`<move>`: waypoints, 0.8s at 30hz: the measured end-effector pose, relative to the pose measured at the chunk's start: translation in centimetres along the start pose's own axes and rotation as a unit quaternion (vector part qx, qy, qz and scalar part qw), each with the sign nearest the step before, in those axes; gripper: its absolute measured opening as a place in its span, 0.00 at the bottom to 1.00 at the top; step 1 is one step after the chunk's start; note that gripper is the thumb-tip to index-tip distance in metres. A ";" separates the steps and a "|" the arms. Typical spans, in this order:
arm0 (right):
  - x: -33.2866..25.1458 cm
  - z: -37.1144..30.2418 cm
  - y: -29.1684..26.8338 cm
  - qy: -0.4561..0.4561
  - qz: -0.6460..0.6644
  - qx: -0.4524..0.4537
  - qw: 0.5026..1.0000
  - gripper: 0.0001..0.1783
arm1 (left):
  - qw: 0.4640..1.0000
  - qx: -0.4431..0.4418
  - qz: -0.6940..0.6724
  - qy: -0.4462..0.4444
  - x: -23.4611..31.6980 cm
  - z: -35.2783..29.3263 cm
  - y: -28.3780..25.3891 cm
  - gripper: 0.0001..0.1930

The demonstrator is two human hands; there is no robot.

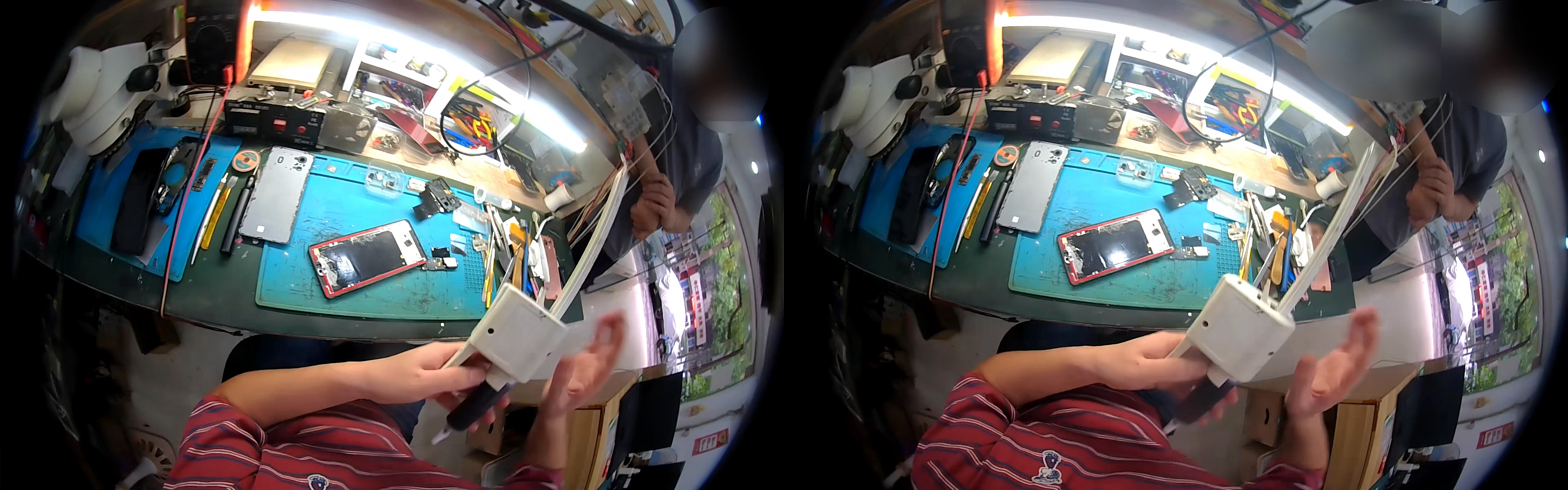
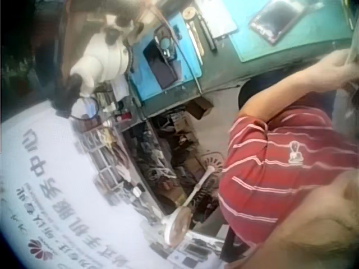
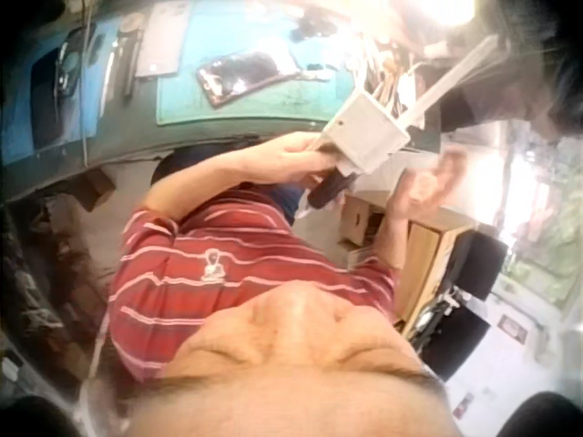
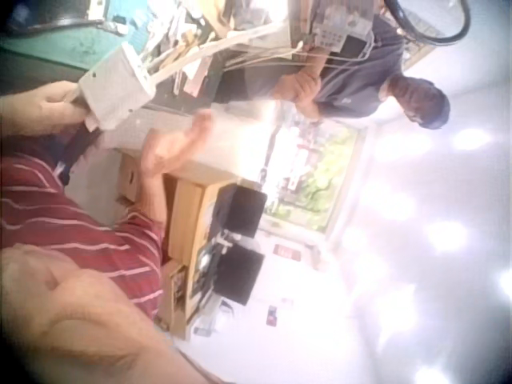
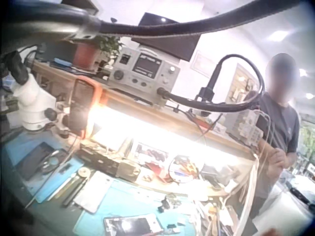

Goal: The person applies adhesive tape around the perimeter of a disassembled smartphone frame. They use tweezers to adjust small internal components and press the tape into place. The phone remains open on the workbench throughout the clip.

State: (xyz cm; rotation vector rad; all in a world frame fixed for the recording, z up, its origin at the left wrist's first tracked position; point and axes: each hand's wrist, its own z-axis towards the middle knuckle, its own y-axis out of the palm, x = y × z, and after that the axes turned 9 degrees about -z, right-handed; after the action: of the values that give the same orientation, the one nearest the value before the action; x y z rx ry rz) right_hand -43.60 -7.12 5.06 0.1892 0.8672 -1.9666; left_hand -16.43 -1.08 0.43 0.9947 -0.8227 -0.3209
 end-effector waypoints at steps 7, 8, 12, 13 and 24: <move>-3.7 -8.8 5.7 0.289 0.548 -0.244 0.746 0.60 | 0.946 -0.030 0.317 -0.065 -2.4 0.2 -3.2 0.27; -3.8 -9.6 6.3 0.266 0.544 -0.237 0.760 0.58 | 0.933 -0.021 0.355 -0.056 -2.0 0.1 -3.4 0.28; -3.0 -10.0 6.1 0.293 0.552 -0.109 0.773 0.50 | 0.846 0.093 0.504 -0.148 1.9 -1.2 0.1 0.34; -2.9 -8.9 5.8 0.280 0.534 -0.076 0.794 0.45 | 0.817 0.182 0.543 -0.066 1.2 -2.0 0.1 0.39; -3.1 -8.3 2.8 0.264 0.017 -0.357 0.896 0.50 | 0.882 0.098 0.249 0.388 1.0 -1.5 2.9 0.28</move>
State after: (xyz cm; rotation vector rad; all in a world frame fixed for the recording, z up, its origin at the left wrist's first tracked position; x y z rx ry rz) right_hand -41.37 -0.48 -1.00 0.3038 1.8650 -1.4498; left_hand -14.99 0.81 2.90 0.9473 -0.3395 0.5952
